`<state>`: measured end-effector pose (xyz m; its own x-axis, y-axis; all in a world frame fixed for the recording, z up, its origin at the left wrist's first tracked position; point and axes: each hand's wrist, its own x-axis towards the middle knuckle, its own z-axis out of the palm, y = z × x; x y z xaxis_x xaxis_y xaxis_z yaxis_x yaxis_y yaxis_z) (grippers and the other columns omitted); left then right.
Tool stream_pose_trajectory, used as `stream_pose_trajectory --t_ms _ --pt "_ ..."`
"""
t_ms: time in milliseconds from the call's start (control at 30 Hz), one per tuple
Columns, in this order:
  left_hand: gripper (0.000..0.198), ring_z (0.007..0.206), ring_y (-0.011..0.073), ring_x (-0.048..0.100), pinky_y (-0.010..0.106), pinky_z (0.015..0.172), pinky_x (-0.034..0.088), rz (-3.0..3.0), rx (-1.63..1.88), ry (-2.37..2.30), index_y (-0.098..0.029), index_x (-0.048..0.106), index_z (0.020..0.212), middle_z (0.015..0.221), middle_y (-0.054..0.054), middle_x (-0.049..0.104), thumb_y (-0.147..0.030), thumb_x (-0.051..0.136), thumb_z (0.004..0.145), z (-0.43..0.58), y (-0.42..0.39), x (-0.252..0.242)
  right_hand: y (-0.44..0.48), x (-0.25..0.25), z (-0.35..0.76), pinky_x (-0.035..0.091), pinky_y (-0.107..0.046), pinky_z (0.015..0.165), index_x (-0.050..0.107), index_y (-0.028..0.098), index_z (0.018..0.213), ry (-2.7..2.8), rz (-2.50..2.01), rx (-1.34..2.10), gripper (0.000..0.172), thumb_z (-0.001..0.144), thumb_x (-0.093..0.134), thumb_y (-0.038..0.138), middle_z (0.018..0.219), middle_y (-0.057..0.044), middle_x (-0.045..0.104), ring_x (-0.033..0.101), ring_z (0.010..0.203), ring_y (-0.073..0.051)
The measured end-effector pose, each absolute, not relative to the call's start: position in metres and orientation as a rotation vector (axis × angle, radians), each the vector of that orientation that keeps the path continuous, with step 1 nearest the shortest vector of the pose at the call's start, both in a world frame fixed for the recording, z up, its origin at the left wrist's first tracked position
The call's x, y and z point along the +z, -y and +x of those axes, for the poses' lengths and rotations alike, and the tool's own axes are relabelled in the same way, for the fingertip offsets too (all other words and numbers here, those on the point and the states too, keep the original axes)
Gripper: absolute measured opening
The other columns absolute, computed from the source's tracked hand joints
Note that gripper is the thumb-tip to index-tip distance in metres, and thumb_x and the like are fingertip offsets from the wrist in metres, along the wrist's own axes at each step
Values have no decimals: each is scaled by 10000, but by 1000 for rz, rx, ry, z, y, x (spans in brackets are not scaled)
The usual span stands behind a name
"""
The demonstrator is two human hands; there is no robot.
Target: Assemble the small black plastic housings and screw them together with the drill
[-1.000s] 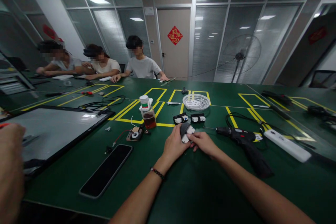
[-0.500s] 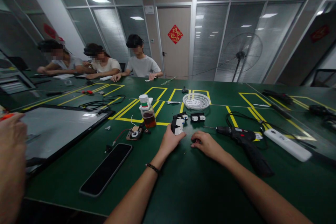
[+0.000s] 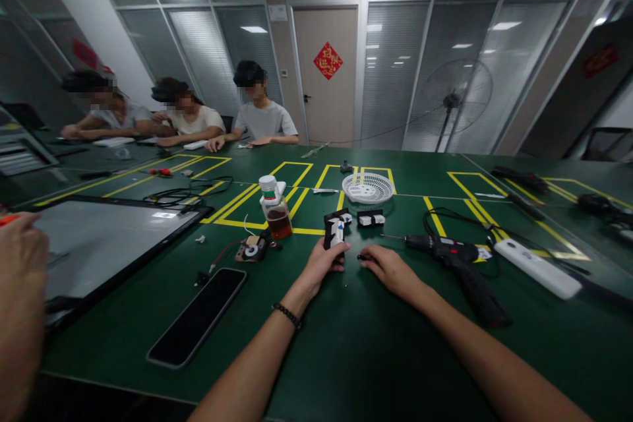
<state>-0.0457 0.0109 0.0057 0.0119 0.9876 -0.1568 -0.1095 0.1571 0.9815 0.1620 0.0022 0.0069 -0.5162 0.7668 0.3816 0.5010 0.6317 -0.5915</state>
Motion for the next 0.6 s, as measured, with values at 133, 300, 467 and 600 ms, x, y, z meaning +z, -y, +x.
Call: stream_pose_trajectory --t_ms 133,300,467,600 --pt "516 673 134 606 197 472 495 1029 1113 -1152 -161 548 1078 872 60 591 -398 770 677 -44 -10 4 -2 8 161 471 -316 817 641 222 1060 2046 -1002 574 179 903 556 239 970 -41 657 609 874 -184" --pt "514 664 134 610 170 416 440 1082 1051 -1105 -162 545 1104 865 62 594 -398 752 697 -40 -7 2 -5 4 157 496 -290 735 654 209 1005 1744 -1022 643 173 845 625 270 977 -44 635 610 831 -174" --pt "537 663 131 608 174 421 446 1135 1013 -1077 -155 544 1141 873 69 607 -407 741 709 -39 -5 1 -7 -2 151 515 -275 647 627 205 1050 1545 -972 918 262 810 655 306 882 -29 628 617 719 -159" --pt "554 671 135 610 178 430 454 1166 995 -1072 -148 547 1150 873 73 612 -423 741 710 -39 -4 2 -6 0 147 528 -284 701 626 211 1076 1450 -928 943 301 793 677 300 910 -34 629 619 757 -159"
